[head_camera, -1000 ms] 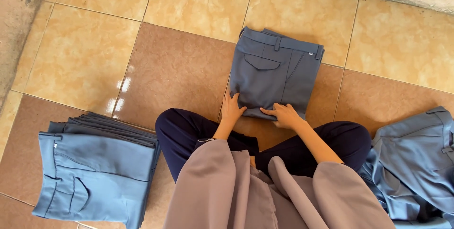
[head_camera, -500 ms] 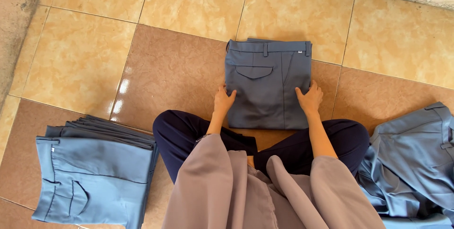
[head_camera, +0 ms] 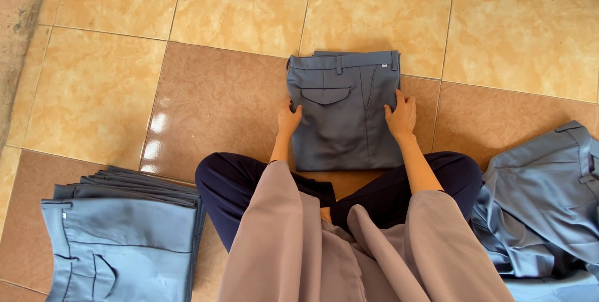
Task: Folding a pile of blue pants into neat rectangles and stacking them on the floor.
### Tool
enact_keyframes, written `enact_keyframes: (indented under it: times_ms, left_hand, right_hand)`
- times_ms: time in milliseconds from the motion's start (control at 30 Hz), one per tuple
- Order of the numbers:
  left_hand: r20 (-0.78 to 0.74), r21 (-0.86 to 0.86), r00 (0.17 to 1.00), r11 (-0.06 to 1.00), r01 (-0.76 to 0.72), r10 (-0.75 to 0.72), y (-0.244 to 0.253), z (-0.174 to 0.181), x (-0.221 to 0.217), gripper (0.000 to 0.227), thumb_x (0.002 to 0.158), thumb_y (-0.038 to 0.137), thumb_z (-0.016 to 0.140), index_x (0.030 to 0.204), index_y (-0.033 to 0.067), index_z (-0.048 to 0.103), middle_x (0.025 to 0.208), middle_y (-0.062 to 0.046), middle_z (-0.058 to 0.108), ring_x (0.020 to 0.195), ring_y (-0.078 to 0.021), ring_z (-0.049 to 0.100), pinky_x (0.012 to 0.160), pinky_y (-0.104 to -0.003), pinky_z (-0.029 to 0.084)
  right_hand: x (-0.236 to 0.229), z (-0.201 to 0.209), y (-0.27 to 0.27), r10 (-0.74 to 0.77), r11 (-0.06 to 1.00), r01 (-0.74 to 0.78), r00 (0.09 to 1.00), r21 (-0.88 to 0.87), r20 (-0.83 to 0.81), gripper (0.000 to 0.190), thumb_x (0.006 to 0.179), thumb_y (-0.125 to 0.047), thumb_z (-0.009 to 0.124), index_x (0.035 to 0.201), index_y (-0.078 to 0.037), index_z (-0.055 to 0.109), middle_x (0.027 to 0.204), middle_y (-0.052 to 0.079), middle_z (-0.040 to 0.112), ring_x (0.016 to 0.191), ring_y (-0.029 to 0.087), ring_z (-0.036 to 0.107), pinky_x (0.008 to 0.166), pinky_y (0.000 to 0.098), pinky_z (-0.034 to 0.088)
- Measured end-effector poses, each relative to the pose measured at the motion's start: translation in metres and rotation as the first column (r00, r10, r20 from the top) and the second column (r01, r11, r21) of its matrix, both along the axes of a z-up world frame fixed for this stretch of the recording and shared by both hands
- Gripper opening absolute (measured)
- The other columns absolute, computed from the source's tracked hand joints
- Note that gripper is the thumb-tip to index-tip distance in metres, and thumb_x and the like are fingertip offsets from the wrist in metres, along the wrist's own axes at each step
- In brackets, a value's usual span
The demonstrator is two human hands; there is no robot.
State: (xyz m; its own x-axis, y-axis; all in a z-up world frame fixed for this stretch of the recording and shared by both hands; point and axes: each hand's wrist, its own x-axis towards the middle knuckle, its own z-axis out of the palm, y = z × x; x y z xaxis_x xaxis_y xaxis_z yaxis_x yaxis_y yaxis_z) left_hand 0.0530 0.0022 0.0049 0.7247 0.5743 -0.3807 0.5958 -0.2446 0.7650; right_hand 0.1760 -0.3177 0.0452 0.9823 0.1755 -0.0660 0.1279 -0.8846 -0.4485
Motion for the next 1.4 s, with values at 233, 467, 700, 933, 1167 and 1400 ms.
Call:
enact_keyframes:
  times_ms: [233,467,700,933,1167,1400]
  left_hand:
    - [0.032,-0.26,0.999,0.966,-0.003,0.012,-0.011,0.039,0.006,0.074,0.095,0.02,0.059,0.159,-0.0013,0.027,0.16,-0.033,0.03,0.15,-0.0455,0.028,0.122,-0.056,0.028]
    - [0.34,-0.181,0.94,0.978,0.103,-0.037,-0.027,0.075,0.03,0.063,0.1,0.008,0.044,0.159,-0.0027,0.026,0.16,-0.035,0.027,0.149,-0.0491,0.026,0.123,-0.056,0.026]
    - [0.021,0.114,0.999,0.993,0.038,-0.04,-0.031,-0.057,0.035,0.071,0.093,0.029,0.066,0.151,0.0013,0.037,0.144,-0.031,0.049,0.135,-0.0463,0.051,0.113,-0.052,0.045]
    - [-0.09,0.275,0.994,0.961,-0.036,0.063,-0.044,-0.067,0.031,0.055,0.093,0.027,0.066,0.135,-0.0026,0.048,0.125,-0.027,0.055,0.112,-0.0462,0.064,0.093,-0.052,0.058]
    - [-0.162,0.218,0.985,0.976,-0.02,0.057,-0.04,-0.045,0.028,0.059,0.081,0.054,0.064,0.111,0.0034,0.065,0.101,-0.025,0.07,0.098,-0.0445,0.071,0.081,-0.055,0.059]
    - [0.076,-0.23,0.993,0.971,-0.07,0.09,-0.058,-0.022,0.023,0.065,0.099,0.05,0.06,0.136,-0.003,0.058,0.13,-0.032,0.062,0.128,-0.0503,0.054,0.104,-0.061,0.047]
  right_hand:
    - [0.012,-0.022,-0.005,-0.027,0.973,0.048,0.995,0.224,-0.096,0.062,0.094,-0.005,0.069,0.152,-0.004,0.048,0.12,0.029,0.055,0.113,0.047,0.063,0.091,0.0518,0.056]
    - [0.029,0.013,-0.024,-0.167,0.594,0.356,0.932,0.721,-0.323,0.04,0.086,-0.009,0.073,0.127,-0.009,0.071,0.108,0.013,0.072,0.096,0.02,0.067,0.078,0.0338,0.056]
    - [0.029,-0.076,-0.072,-0.141,0.965,0.183,0.966,0.189,-0.216,0.064,0.096,-0.036,0.074,0.147,-0.004,0.055,0.128,0.027,0.064,0.12,0.042,0.062,0.098,0.0541,0.052]
    - [0.018,-0.087,-0.053,-0.272,0.958,0.284,0.939,0.029,-0.209,0.066,0.097,-0.045,0.07,0.14,0.004,0.056,0.121,0.029,0.065,0.113,0.044,0.066,0.092,0.0568,0.054]
    - [0.015,-0.095,-0.055,-0.229,0.954,0.278,0.919,0.115,-0.32,0.077,0.091,-0.067,0.072,0.127,0.0,0.065,0.115,0.027,0.069,0.109,0.047,0.066,0.087,0.0593,0.055]
    - [0.004,-0.06,-0.032,-0.156,0.692,0.475,0.833,0.544,-0.53,0.057,0.106,-0.039,0.066,0.145,0.0,0.054,0.121,0.027,0.066,0.112,0.04,0.065,0.086,0.0522,0.057]
